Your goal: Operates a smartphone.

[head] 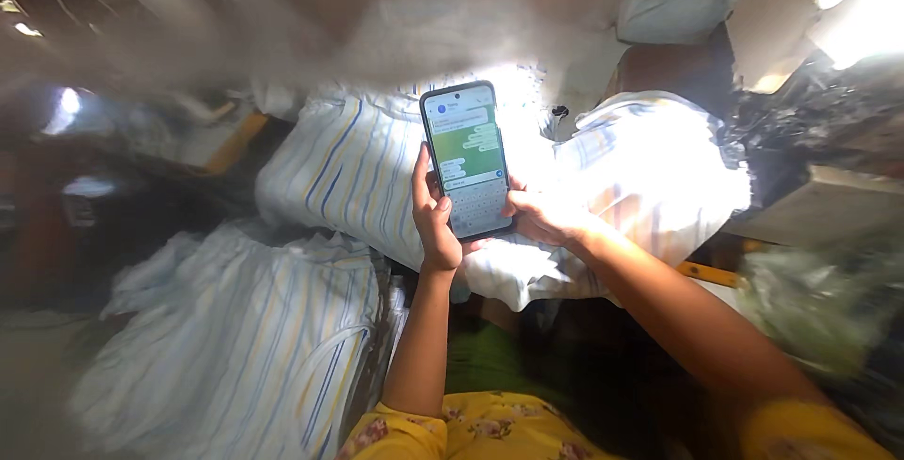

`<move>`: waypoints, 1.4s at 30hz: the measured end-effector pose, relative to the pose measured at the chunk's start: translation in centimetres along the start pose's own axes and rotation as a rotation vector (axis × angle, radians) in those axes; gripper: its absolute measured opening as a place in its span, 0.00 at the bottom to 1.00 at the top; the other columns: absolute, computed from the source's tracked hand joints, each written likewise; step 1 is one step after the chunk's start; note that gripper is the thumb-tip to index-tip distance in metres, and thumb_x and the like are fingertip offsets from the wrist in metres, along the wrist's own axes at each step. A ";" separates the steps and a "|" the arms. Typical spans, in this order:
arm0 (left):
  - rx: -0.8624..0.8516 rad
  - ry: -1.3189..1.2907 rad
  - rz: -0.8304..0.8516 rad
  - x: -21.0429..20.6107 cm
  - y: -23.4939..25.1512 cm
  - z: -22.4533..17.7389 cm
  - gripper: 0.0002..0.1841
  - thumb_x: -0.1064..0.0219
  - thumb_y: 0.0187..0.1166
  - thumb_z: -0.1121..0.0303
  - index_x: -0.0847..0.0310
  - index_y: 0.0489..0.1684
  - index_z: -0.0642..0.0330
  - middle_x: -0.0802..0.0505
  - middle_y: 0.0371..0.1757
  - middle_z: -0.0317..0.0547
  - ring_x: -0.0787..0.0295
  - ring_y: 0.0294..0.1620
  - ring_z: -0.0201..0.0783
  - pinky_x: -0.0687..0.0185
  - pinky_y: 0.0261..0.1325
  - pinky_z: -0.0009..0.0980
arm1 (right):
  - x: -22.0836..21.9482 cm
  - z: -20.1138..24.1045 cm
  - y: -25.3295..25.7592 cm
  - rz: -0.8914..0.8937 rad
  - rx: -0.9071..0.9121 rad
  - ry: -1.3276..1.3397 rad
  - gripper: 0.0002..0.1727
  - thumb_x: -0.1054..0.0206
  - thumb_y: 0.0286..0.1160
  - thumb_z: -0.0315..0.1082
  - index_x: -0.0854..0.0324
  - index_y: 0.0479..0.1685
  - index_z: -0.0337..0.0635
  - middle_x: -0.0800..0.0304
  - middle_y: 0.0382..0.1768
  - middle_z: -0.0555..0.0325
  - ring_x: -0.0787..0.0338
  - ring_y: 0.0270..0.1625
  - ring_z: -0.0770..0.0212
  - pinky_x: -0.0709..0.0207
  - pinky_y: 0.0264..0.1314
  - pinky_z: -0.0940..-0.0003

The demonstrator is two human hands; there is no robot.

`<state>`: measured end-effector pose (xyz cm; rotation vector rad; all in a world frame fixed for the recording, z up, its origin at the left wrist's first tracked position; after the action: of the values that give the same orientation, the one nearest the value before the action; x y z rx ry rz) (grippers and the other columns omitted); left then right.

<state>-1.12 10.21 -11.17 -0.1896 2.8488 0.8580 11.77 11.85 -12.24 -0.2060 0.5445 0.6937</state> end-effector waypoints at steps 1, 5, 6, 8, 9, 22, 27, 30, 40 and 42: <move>0.009 0.011 -0.004 0.0 0.0 0.0 0.45 0.44 0.79 0.38 0.53 0.92 0.55 0.20 0.73 0.33 0.18 0.67 0.26 0.19 0.69 0.29 | 0.0 0.0 0.0 0.003 0.002 0.002 0.29 0.58 0.67 0.16 0.31 0.65 0.51 0.07 0.49 0.64 0.05 0.48 0.65 0.07 0.46 0.63; 0.018 0.011 -0.012 0.0 -0.1 -0.1 0.43 0.46 0.80 0.41 0.53 0.92 0.56 0.20 0.73 0.33 0.18 0.67 0.26 0.19 0.69 0.29 | 0.1 -0.1 0.0 0.004 0.009 0.010 0.28 0.58 0.67 0.16 0.31 0.65 0.51 0.07 0.48 0.63 0.04 0.48 0.64 0.07 0.45 0.62; 0.019 0.009 -0.013 0.0 -0.1 -0.1 0.42 0.46 0.80 0.42 0.53 0.92 0.56 0.20 0.73 0.33 0.18 0.67 0.25 0.19 0.69 0.29 | 0.1 -0.1 0.0 0.003 0.005 0.005 0.29 0.58 0.68 0.16 0.32 0.66 0.51 0.07 0.48 0.64 0.05 0.48 0.64 0.07 0.45 0.62; 0.022 0.008 -0.014 0.0 -0.1 -0.1 0.43 0.46 0.80 0.42 0.53 0.92 0.55 0.19 0.72 0.32 0.18 0.65 0.25 0.19 0.67 0.28 | 0.1 -0.1 0.0 -0.001 -0.005 0.007 0.29 0.58 0.67 0.16 0.31 0.66 0.51 0.07 0.48 0.63 0.04 0.48 0.63 0.07 0.45 0.62; 0.022 0.005 -0.012 0.0 -0.1 0.0 0.43 0.45 0.80 0.41 0.53 0.92 0.55 0.19 0.72 0.32 0.17 0.65 0.25 0.19 0.67 0.28 | 0.1 -0.1 0.0 -0.001 -0.008 0.008 0.29 0.58 0.67 0.16 0.32 0.66 0.51 0.07 0.49 0.63 0.04 0.48 0.64 0.07 0.46 0.62; 0.017 0.006 -0.016 0.1 -0.1 0.0 0.45 0.44 0.79 0.38 0.53 0.92 0.55 0.19 0.72 0.32 0.18 0.65 0.25 0.19 0.68 0.28 | -0.2 0.1 0.0 0.008 -0.004 0.003 0.30 0.60 0.68 0.15 0.34 0.69 0.50 0.08 0.50 0.62 0.05 0.49 0.62 0.07 0.46 0.60; 0.014 -0.006 -0.016 0.1 -0.1 0.0 0.45 0.44 0.79 0.37 0.52 0.91 0.54 0.19 0.72 0.32 0.18 0.66 0.25 0.19 0.68 0.29 | -0.2 0.1 -0.1 -0.004 -0.016 -0.001 0.30 0.60 0.68 0.15 0.34 0.69 0.50 0.08 0.50 0.62 0.05 0.49 0.62 0.07 0.46 0.60; 0.010 -0.007 -0.018 0.1 -0.1 -0.1 0.44 0.45 0.79 0.38 0.52 0.91 0.54 0.19 0.71 0.32 0.17 0.65 0.25 0.18 0.67 0.28 | -0.2 0.1 0.0 0.006 -0.009 0.011 0.31 0.60 0.67 0.15 0.34 0.70 0.50 0.08 0.52 0.61 0.04 0.50 0.61 0.07 0.46 0.59; -0.005 -0.047 0.001 0.0 0.0 -0.1 0.48 0.43 0.77 0.32 0.51 0.92 0.53 0.18 0.73 0.32 0.17 0.68 0.27 0.18 0.69 0.31 | -0.3 0.1 0.0 0.007 -0.009 0.018 0.30 0.60 0.67 0.15 0.33 0.68 0.50 0.08 0.51 0.61 0.04 0.50 0.61 0.07 0.46 0.59; -0.001 -0.035 0.003 0.0 0.0 0.0 0.46 0.45 0.78 0.34 0.52 0.92 0.53 0.19 0.73 0.33 0.18 0.68 0.27 0.19 0.69 0.30 | -0.3 0.1 0.0 0.000 -0.009 0.019 0.30 0.60 0.67 0.15 0.32 0.67 0.49 0.07 0.50 0.61 0.04 0.49 0.62 0.07 0.45 0.60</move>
<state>-1.14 10.16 -11.18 -0.1685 2.8168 0.8542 11.68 11.73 -11.98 -0.2212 0.5599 0.6948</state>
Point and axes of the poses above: each hand's wrist, its own y-axis towards the middle knuckle, its own x-axis out of the back of the hand, z = x × y, the point moved 7 cm from there along y, towards the middle knuckle
